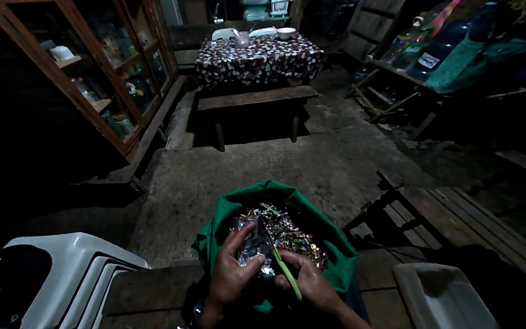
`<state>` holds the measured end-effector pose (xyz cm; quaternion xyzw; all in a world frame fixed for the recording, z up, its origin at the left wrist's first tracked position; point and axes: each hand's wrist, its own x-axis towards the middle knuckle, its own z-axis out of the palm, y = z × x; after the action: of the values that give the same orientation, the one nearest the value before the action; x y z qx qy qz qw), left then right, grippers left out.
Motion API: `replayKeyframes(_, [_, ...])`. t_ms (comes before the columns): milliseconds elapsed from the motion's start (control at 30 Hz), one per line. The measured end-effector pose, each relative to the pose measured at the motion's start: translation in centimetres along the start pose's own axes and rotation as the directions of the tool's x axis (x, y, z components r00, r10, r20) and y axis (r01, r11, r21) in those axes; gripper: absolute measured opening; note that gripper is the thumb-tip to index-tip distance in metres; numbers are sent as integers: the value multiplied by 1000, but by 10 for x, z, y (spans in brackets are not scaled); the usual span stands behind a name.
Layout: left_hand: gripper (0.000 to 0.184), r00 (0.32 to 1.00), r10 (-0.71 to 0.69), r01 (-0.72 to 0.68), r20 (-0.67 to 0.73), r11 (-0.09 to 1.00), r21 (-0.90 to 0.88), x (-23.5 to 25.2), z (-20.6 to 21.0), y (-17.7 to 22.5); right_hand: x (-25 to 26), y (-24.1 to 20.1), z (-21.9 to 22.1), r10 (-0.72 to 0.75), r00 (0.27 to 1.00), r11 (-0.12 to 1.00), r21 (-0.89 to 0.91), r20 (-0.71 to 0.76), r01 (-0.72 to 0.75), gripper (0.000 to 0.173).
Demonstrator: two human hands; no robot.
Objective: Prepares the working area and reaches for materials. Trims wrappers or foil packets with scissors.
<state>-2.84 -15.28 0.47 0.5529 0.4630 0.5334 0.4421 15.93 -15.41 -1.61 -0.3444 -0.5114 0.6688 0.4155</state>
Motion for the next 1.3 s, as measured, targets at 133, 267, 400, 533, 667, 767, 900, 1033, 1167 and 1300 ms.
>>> replayKeyframes(133, [56,994,-25,22,107,999,30,-1,-2,4,5,-14,1,42,999,997,-57,-25,-43,42])
replayKeyframes(267, [54,989,10,-12,148,1000,10,0,-5,1,7,-12,-2,-7,999,996,-90,-40,3,42])
replayKeyframes(400, [60,999,15,-15,31,1000,1,3,-5,0,2,-6,-2,9,999,995,-96,-39,-13,40])
replayKeyframes(533, [64,996,33,-31,-86,999,23,9,-6,-4,-8,-4,-2,96,995,993,-71,38,-93,41])
replayKeyframes(667, [62,989,25,-26,-144,1000,-6,11,-5,-3,-11,0,-2,134,990,988,-84,52,-129,48])
replayKeyframes(767, [61,985,25,-31,-170,999,-28,11,-3,-4,-10,-1,-1,144,988,987,-80,60,-139,49])
replayKeyframes(900, [62,987,39,-43,-156,999,-24,11,0,-4,-6,-4,0,141,988,987,-85,60,-136,46])
replayKeyframes(1033, [62,987,42,-44,-157,999,-8,11,1,-4,-4,-3,1,85,996,994,-68,17,-83,45])
replayKeyframes(1167, [62,982,55,-58,-179,998,-9,11,1,-6,-5,1,-1,66,998,995,-75,11,-65,49])
replayKeyframes(1300, [63,977,64,-74,-204,996,-41,12,1,-8,-7,1,-1,90,995,994,-63,45,-87,49])
